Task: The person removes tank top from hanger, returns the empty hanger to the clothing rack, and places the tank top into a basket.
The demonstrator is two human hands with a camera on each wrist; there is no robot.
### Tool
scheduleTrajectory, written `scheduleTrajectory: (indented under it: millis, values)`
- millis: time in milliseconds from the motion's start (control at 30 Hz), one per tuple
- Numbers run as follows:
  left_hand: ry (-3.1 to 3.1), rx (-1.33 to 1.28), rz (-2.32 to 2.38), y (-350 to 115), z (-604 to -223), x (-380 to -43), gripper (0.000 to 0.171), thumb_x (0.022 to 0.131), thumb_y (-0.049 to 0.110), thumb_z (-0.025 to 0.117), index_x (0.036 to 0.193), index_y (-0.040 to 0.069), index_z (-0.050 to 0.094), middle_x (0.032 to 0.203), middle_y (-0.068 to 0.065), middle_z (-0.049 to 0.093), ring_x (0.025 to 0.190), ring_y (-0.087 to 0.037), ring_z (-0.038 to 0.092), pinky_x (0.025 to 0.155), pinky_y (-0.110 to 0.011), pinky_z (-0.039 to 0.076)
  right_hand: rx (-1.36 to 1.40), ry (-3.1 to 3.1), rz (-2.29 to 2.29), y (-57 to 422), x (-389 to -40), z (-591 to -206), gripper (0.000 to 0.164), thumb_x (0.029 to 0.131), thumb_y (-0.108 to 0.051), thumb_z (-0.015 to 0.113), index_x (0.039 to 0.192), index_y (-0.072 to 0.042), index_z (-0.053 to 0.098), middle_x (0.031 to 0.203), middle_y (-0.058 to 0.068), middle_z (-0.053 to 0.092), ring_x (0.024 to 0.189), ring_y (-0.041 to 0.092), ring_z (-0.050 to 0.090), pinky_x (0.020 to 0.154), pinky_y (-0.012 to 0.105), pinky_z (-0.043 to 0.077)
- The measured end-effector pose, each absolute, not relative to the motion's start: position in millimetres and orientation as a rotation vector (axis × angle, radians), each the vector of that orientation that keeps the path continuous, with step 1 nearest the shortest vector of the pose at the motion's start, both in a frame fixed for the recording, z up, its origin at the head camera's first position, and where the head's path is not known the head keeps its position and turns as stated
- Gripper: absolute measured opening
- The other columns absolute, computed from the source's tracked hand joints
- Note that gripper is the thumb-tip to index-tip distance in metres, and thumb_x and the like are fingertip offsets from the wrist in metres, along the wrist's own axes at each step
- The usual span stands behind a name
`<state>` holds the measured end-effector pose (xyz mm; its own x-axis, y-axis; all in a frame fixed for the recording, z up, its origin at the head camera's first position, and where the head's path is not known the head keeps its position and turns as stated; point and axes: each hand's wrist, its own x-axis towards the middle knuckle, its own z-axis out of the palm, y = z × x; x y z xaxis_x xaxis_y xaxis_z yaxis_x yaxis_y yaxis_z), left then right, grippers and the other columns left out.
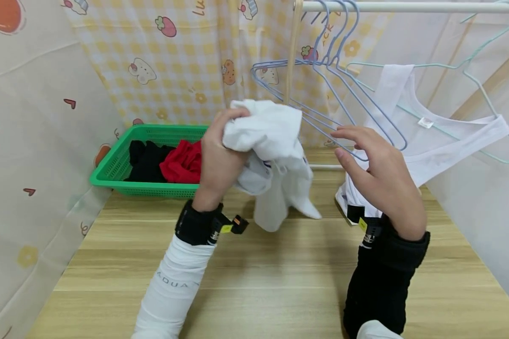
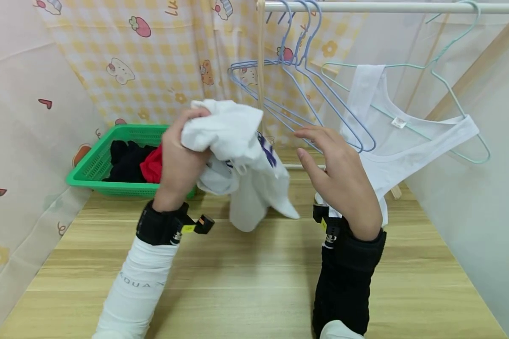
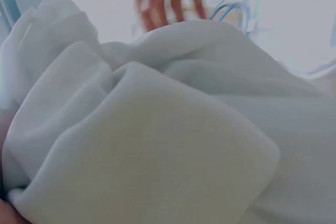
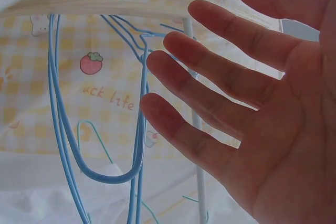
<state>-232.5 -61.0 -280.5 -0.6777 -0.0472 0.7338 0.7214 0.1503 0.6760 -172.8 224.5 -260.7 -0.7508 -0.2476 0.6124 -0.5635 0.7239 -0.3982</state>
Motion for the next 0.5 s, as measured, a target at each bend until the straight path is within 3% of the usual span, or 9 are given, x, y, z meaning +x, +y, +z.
scheduleTrajectory:
  millis: [167, 333, 500]
  values:
    - [-1.656, -0.586, -1.665, -83.0, -244.0, -241.9, 0.037, 0.082, -0.011, 0.076, 0.118, -0.001, 0.072, 0.121, -0.013, 0.074, 0.117, -0.016, 0.068, 0.109, -0.031, 0.051, 0.616, -2.391, 0.795, 224.9, -173.3, -261.3, 0.034, 0.108, -0.014, 0.065, 0.142, -0.011, 0.069, 0.140, 0.007, 0.071, 0.125, 0.020, 0.063, 0.100, 0.017, 0.041]
    - [-1.458, -0.452, -1.653, -111.0, -202.7, -251.5, 0.038, 0.082, -0.014, 0.074, 0.114, 0.006, 0.074, 0.110, -0.002, 0.073, 0.110, -0.017, 0.065, 0.102, -0.027, 0.048, 0.638, -2.388, 0.807, 224.8, -174.1, -261.9, 0.035, 0.109, -0.015, 0.064, 0.143, -0.009, 0.069, 0.142, 0.008, 0.070, 0.131, 0.024, 0.063, 0.102, 0.019, 0.041]
    - [-1.238, -0.402, -1.673, -138.4, -161.2, -253.6, 0.034, 0.083, -0.018, 0.069, 0.109, 0.004, 0.071, 0.105, -0.006, 0.071, 0.110, -0.022, 0.067, 0.100, -0.026, 0.051, 0.642, -2.393, 0.818, 224.9, -174.2, -262.5, 0.035, 0.110, -0.015, 0.063, 0.143, -0.008, 0.068, 0.144, 0.009, 0.069, 0.132, 0.025, 0.062, 0.102, 0.017, 0.040]
